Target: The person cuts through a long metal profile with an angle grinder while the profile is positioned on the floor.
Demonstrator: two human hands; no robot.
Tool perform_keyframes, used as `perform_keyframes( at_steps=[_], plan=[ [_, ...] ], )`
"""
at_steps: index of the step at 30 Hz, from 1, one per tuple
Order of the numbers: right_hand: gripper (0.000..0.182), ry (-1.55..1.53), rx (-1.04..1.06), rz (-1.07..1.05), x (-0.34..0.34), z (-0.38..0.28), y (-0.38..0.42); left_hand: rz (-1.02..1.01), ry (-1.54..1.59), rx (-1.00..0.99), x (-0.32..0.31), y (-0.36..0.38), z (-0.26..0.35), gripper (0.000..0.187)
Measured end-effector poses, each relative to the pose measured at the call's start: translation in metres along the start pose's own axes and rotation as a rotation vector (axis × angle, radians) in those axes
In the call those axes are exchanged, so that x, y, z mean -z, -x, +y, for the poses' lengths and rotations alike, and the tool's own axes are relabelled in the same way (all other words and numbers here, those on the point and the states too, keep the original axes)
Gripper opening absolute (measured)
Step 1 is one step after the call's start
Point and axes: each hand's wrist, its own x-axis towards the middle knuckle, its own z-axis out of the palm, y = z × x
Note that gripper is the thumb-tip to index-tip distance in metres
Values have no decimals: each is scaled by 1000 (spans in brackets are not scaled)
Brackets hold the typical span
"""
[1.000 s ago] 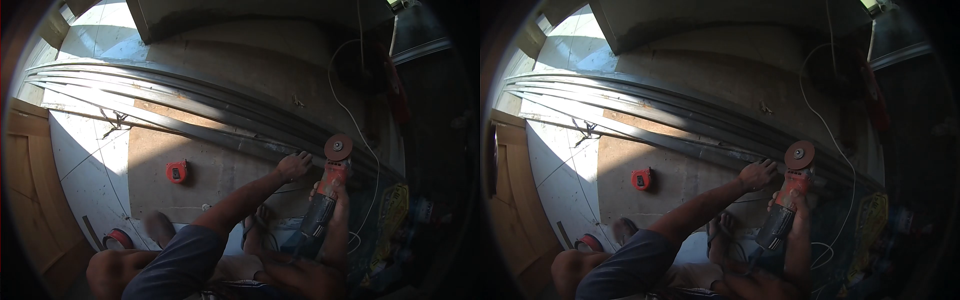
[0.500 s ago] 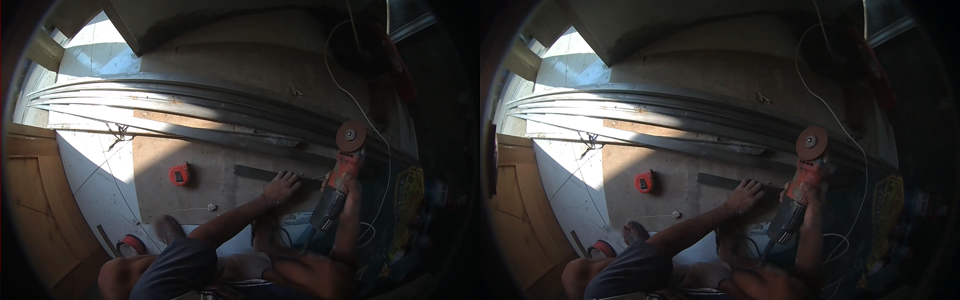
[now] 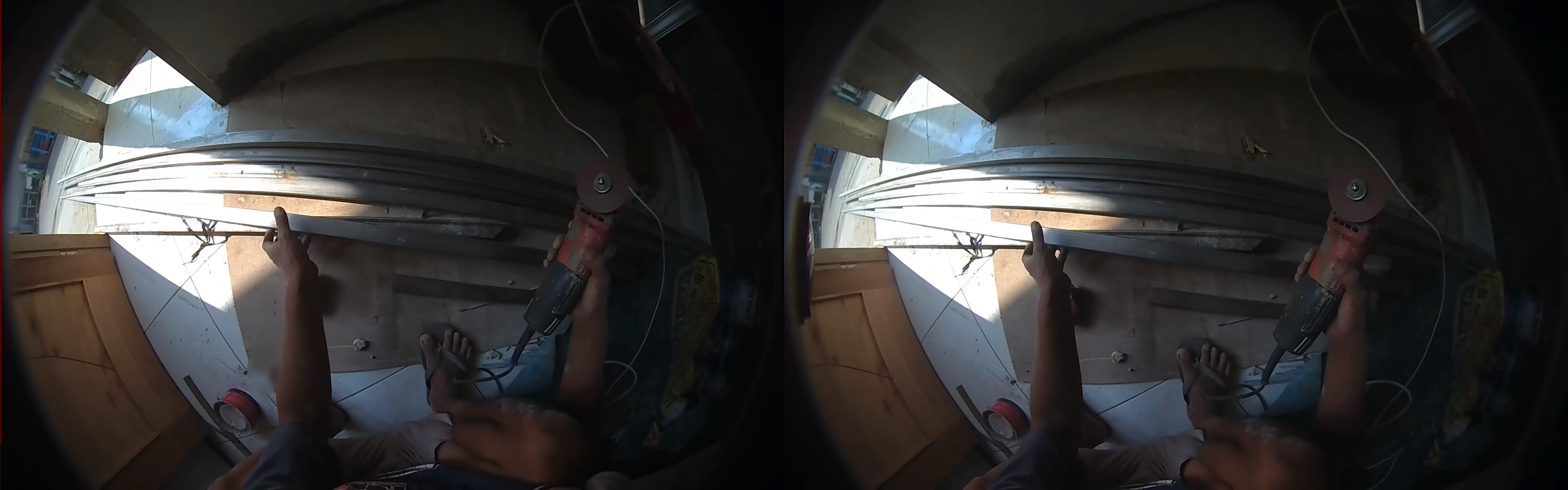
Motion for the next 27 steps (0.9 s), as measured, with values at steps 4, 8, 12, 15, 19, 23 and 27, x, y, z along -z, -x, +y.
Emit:
perform_keyframes(
  at_steps=[4, 8, 12, 15, 19, 23, 27],
  plan=[
    [64, 91, -14, -107, -15, 4, -9, 26, 133, 160, -25, -8, 24, 42],
    [66, 208, -13, -128, -26, 6, -5, -43, 615, 261, -43, -21, 19, 39],
    [62, 252, -1, -82, -17, 0, 9, -96, 596, 290, -69, 15, 27, 39],
    [59, 215, 13, -12, 0, -5, 26, -189, 554, 344, -90, 58, 13, 43],
    [61, 319, -95, 31, 46, 2, 48, -338, 439, 458, -123, 137, -27, 45],
    [63, 362, -132, 47, 89, 20, 58, -617, 430, 587, -139, 204, -68, 41],
    [67, 359, -138, 153, 114, 32, 66, -705, 390, 742, -135, 225, -89, 39]
  ],
)
